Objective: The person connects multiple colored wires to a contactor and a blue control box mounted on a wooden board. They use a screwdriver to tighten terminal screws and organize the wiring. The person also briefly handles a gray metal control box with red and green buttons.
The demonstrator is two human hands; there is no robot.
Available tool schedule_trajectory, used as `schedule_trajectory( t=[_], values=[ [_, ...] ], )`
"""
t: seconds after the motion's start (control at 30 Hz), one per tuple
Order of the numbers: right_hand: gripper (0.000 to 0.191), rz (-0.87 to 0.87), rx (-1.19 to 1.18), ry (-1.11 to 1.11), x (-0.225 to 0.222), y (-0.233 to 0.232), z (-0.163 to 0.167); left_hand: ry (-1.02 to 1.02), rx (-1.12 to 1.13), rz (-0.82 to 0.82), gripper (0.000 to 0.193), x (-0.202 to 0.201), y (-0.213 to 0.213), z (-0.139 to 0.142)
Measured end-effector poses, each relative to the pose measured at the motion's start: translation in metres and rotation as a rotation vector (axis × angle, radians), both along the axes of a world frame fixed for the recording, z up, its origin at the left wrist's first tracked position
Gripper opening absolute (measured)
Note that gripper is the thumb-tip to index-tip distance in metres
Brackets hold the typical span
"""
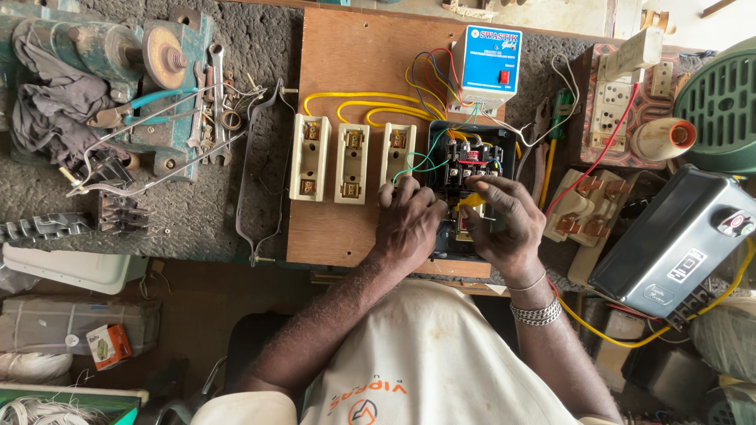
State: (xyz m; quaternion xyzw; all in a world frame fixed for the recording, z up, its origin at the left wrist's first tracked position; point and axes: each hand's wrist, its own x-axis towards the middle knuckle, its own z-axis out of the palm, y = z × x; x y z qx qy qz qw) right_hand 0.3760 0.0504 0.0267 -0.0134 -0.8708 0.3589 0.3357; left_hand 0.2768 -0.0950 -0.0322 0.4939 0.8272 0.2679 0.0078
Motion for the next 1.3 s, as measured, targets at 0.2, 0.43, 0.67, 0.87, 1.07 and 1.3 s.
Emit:
schedule_trajectory(
  t=[0.2,0.43,0.67,0.87,1.07,1.3],
  values=[
    [0.046,-0.03,0.019,-0.007,0.0,0.003,0.002,-0.055,-0.014,0.007,0.014,-0.004,0.001,0.009],
    [0.043,0.137,-0.107,-0.057,0.004,0.002,0.001,-0.07,0.052,0.029,0.01,-0.004,0.001,0.009],
    [0.043,0.086,-0.105,-0.051,0.002,0.003,0.001,-0.083,0.036,0.033,0.012,-0.004,0.0,0.007],
    [0.048,0.151,-0.095,-0.03,0.003,0.003,0.002,-0.087,0.033,0.06,0.014,-0.001,0.002,0.008],
    [0.046,0.091,-0.044,-0.022,0.004,0.005,-0.001,-0.109,0.081,0.026,0.018,-0.004,0.001,0.0],
    [0.046,0.095,-0.06,-0.039,0.006,0.006,-0.003,-0.06,0.072,0.023,0.034,-0.002,0.002,-0.006]
  ],
)
